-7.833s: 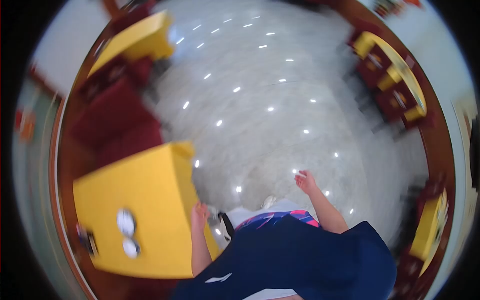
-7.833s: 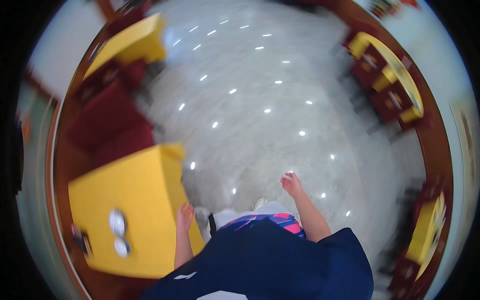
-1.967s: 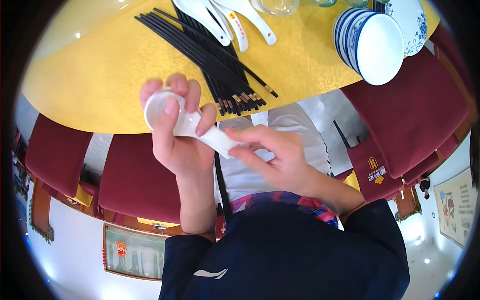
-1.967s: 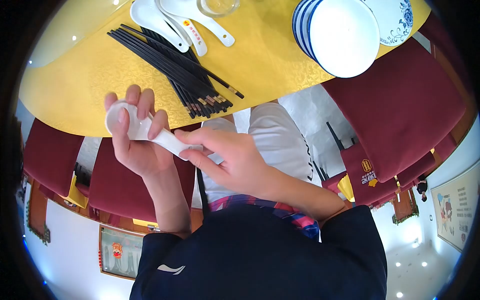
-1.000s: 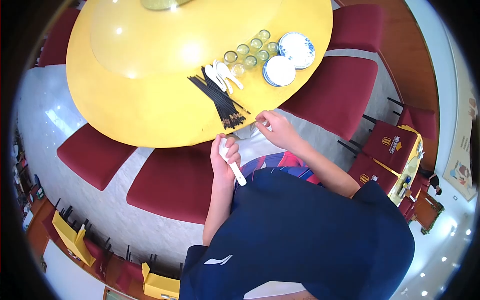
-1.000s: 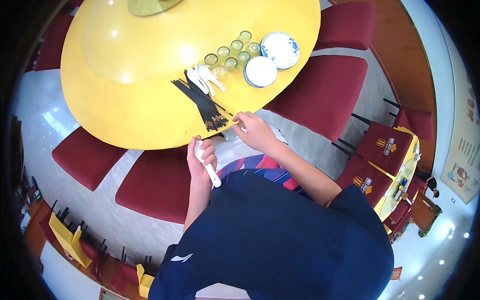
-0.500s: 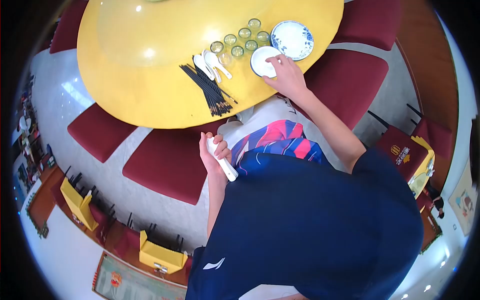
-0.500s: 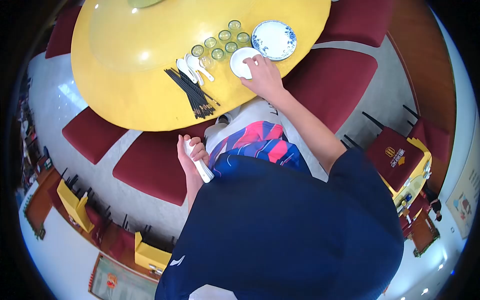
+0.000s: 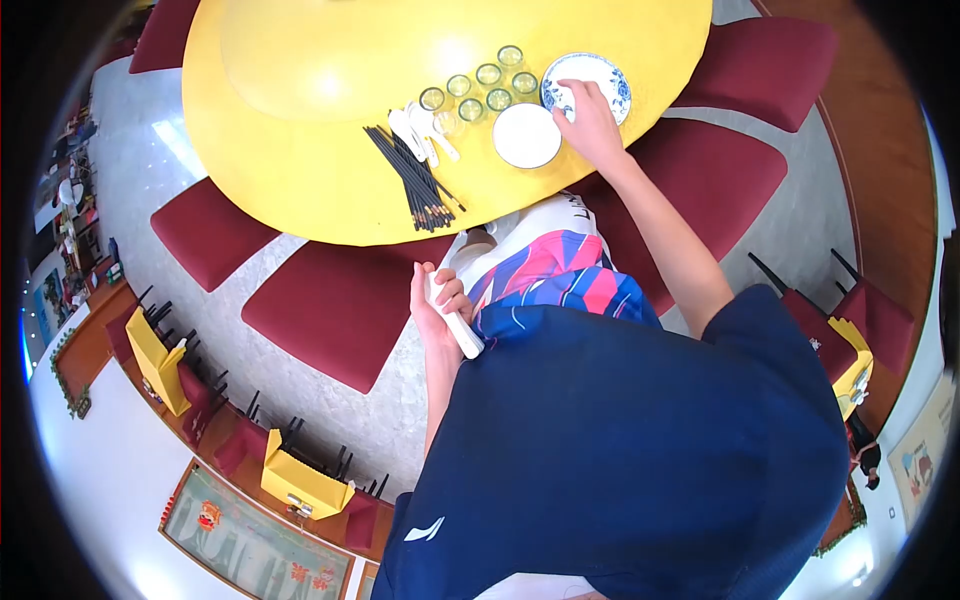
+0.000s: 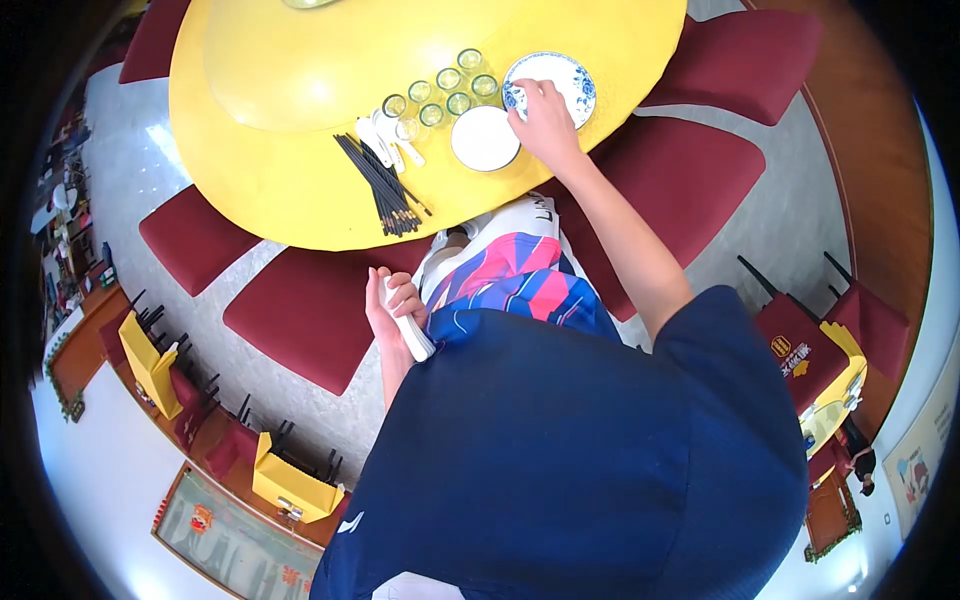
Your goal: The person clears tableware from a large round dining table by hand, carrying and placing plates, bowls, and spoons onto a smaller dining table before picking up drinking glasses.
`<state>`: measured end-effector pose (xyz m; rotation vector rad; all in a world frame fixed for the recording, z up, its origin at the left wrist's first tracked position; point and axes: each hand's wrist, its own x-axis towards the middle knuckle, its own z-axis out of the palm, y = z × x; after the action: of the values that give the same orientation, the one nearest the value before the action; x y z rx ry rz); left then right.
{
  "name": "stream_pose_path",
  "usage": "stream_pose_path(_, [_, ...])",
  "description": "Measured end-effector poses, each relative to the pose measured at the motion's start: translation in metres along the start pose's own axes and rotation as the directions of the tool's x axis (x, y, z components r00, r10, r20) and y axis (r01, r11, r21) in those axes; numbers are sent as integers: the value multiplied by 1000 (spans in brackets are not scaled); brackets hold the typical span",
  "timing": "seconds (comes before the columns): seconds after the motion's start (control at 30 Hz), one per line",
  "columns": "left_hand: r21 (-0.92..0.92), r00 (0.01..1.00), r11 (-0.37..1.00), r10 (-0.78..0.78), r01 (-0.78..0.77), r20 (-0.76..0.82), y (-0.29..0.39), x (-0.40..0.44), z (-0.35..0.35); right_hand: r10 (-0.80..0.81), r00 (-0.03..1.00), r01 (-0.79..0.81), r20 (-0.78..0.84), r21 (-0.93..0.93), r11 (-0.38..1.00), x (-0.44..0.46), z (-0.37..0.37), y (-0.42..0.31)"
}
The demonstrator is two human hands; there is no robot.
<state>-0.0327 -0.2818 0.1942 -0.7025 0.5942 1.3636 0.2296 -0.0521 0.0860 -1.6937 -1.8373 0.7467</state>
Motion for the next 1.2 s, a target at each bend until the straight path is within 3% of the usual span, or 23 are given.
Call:
stream_pose_path(0.07, [-35,1000,999,-7,6,-17,-3,0,1,-176,984,178,31,-92,980,25,6,7])
stream_pose_path(0.1, [-28,1000,1000,-1,1,-14,-2,0,0,-180,983,182,30,-87,979,37,8,11])
stream_pose_path(0.17, [-16,1000,1000,14,-14,-11,0,-2,0,-447,867,473,222,-83,877,60,14,12])
stream_pose_path(0.2, [-5,999,999,38,-38,-20,1,-4,0,-451,865,476,222,-75,876,70,19,9])
stream_pose_path(0.27, [4,997,998,67,-66,-28,-1,-7,-1,-523,720,623,456,-95,776,87,26,4])
stream_pose_path(0.3, [-5,995,996,87,-88,-48,-3,-10,-2,-526,715,627,459,-89,774,95,29,5])
stream_pose_path(0.37, [-23,988,991,128,-131,-91,-5,-14,-5,-571,508,793,645,-92,602,107,37,5])
stream_pose_path(0.4, [-31,986,990,137,-141,-99,-6,-18,-8,-575,497,797,650,-78,599,112,40,8])
stream_pose_path(0.47, [-54,978,981,180,-187,-101,-6,-22,-13,-652,311,912,692,-23,410,122,38,15])
stream_pose_path(0.53, [-88,976,976,192,-201,-107,-5,-25,-18,-649,273,929,710,-18,370,125,40,17])
stream_pose_path(0.6, [-124,973,968,203,-216,-110,-6,-25,-21,-736,152,972,659,34,231,127,47,19])
stream_pose_path(0.63, [-125,969,965,218,-231,-115,-8,-26,-20,-737,138,974,662,44,222,129,49,20])
stream_pose_path(0.8, [-121,957,954,261,-276,-123,-8,-32,-19,-784,97,995,613,-38,93,131,56,29])
stream_pose_path(0.93, [-118,958,952,271,-281,-92,-7,-34,-20,-803,88,996,590,-40,80,131,53,34])
stream_pose_path(1.0, [-126,955,948,280,-292,-101,-6,-35,-17,-788,224,960,573,10,280,127,45,32])
stream_pose_path(1.03, [-129,951,944,291,-303,-107,-6,-36,-15,-793,214,961,570,23,276,123,38,28])
stream_pose_path(1.1, [-109,934,931,332,-347,-134,-4,-36,-10,-775,419,890,473,-47,453,118,19,18])
stream_pose_path(1.13, [-120,930,925,345,-360,-128,-1,-33,-8,-784,402,899,472,-39,437,114,10,11])
stream_pose_path(1.2, [-99,927,924,357,-369,-117,2,-34,-8,-744,615,774,261,-18,633,94,-8,-9])
